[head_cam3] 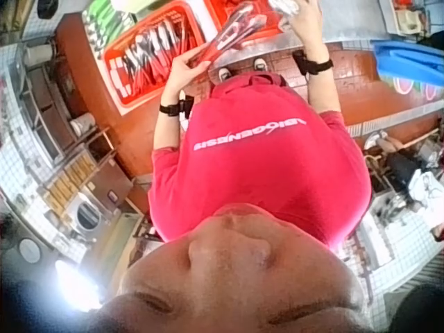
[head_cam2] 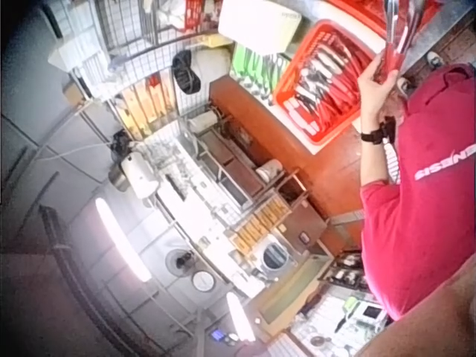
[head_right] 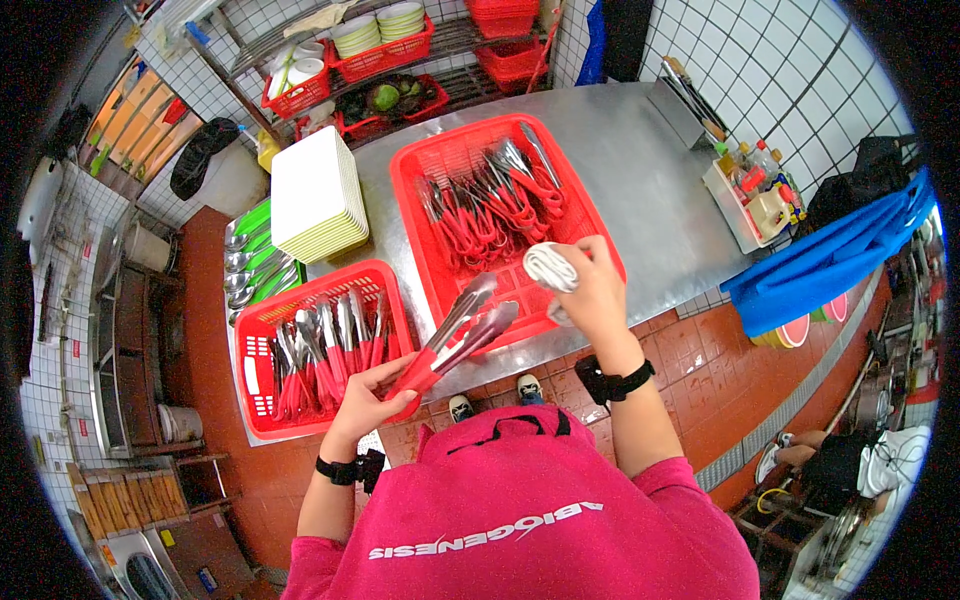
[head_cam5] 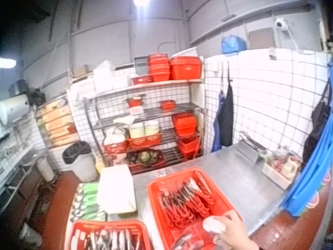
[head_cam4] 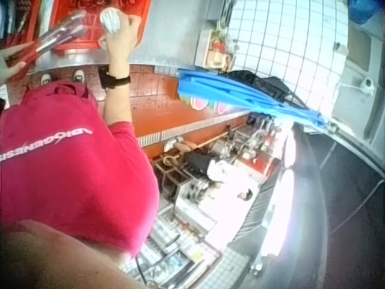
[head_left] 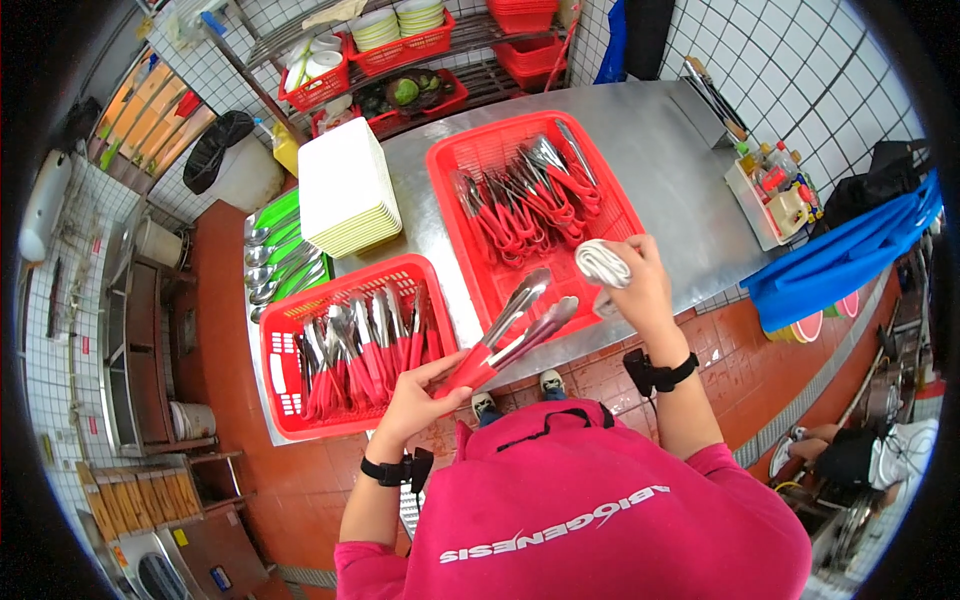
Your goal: Clean individual pairs of tongs with a white cloth and place them from one red basket into another.
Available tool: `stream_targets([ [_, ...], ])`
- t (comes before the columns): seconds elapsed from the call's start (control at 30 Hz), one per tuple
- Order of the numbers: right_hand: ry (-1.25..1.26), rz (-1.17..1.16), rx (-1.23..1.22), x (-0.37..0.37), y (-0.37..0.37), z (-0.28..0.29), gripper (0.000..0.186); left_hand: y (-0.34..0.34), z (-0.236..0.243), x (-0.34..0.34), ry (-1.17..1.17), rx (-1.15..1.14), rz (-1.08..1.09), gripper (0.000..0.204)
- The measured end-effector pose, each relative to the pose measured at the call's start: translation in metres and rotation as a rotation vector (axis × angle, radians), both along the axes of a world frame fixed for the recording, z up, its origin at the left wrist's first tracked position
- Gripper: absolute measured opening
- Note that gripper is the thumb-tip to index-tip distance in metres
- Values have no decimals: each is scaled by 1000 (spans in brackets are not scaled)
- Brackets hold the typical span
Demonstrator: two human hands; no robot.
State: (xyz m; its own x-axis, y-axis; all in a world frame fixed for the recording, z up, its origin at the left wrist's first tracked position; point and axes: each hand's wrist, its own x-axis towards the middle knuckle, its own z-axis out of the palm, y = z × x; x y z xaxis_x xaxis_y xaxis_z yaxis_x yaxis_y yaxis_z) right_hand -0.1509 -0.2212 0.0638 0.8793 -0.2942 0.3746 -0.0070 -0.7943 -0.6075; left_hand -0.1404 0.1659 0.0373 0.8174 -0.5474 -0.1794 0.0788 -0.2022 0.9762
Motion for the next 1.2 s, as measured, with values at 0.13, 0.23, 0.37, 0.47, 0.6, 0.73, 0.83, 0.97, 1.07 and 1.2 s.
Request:
stream_targets([
  [0.13, 6, -59, 66, -3, -9, 9, 52, -4, 17, 0, -242, 193, 107, 64],
  [0.23, -21, -22, 61, -4, -7, 8, 53, -2, 14, 5, -648, 366, 136, 61],
  [0.37, -101, 74, 73, -1, 10, 18, 55, -7, 30, 15, -1122, 498, 98, 58],
  [0.47, -171, 189, 131, 0, 35, 20, 56, -9, 34, 18, -1278, 560, 30, 54],
  [0.6, 9, 352, 44, -8, 80, 32, 54, -13, 40, 18, -1409, 587, -51, 48],
  [0.73, 72, 365, -71, -4, 78, 26, 49, -4, 45, 22, -1477, 638, -108, 49],
  [0.83, 107, 301, -94, 1, 60, 14, 46, 6, 45, 19, -1490, 653, -103, 49],
  [0.97, 112, 173, -106, 4, 28, 1, 42, 15, 42, 13, -1430, 598, -13, 47],
  [1.07, 143, 111, -120, 0, 13, 1, 42, 25, 37, 8, -1352, 567, 94, 52],
  [1.2, 201, 44, -115, -11, -3, -7, 49, 49, 22, 8, -1260, 572, 349, 58],
])
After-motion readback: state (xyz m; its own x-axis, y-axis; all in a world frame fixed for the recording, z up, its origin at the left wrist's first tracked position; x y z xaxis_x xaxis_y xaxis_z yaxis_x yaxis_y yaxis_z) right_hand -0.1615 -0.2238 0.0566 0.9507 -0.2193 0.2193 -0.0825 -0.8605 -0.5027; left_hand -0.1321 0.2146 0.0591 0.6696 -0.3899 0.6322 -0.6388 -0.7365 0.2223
